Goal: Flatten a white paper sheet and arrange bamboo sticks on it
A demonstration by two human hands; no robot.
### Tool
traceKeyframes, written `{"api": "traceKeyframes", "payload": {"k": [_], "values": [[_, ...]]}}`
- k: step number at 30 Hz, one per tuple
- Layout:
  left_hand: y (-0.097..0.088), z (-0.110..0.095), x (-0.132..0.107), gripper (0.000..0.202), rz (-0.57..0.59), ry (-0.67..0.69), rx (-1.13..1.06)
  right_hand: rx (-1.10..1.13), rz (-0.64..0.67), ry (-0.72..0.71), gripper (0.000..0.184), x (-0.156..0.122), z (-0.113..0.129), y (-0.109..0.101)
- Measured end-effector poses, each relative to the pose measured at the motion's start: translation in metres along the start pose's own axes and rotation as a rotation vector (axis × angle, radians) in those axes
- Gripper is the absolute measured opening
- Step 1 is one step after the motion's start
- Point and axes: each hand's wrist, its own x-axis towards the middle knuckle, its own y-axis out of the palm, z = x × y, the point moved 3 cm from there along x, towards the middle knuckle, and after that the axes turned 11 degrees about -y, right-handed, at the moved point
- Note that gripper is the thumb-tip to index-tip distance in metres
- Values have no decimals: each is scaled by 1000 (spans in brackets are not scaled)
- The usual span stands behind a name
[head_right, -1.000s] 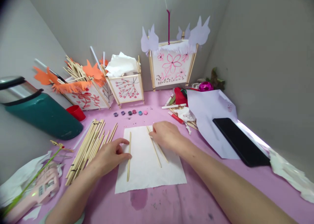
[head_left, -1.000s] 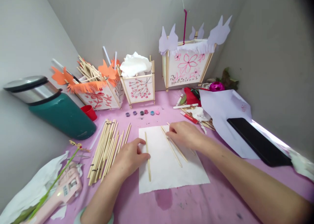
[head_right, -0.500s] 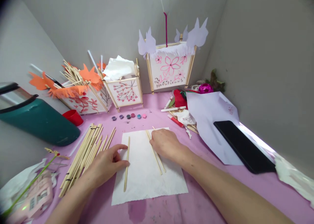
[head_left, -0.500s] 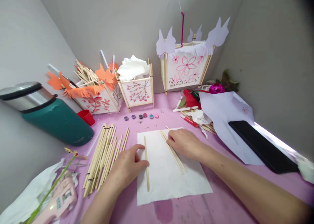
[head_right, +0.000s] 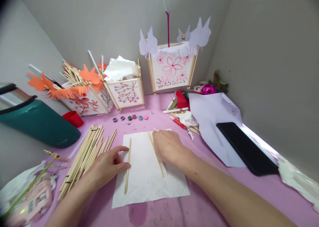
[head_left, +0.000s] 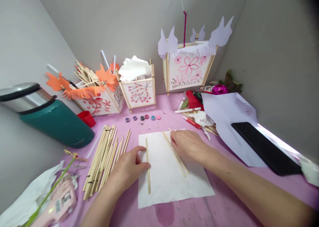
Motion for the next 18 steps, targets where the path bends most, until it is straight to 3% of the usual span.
{"api": "traceKeyframes", "payload": {"k": [12,18], "values": [[0,0,0,45,-12,2,12,75,83,18,22,-4,8,-3],[1,1,2,45,-12,6,3,83,44,12,18,-1,-1,1]]}}
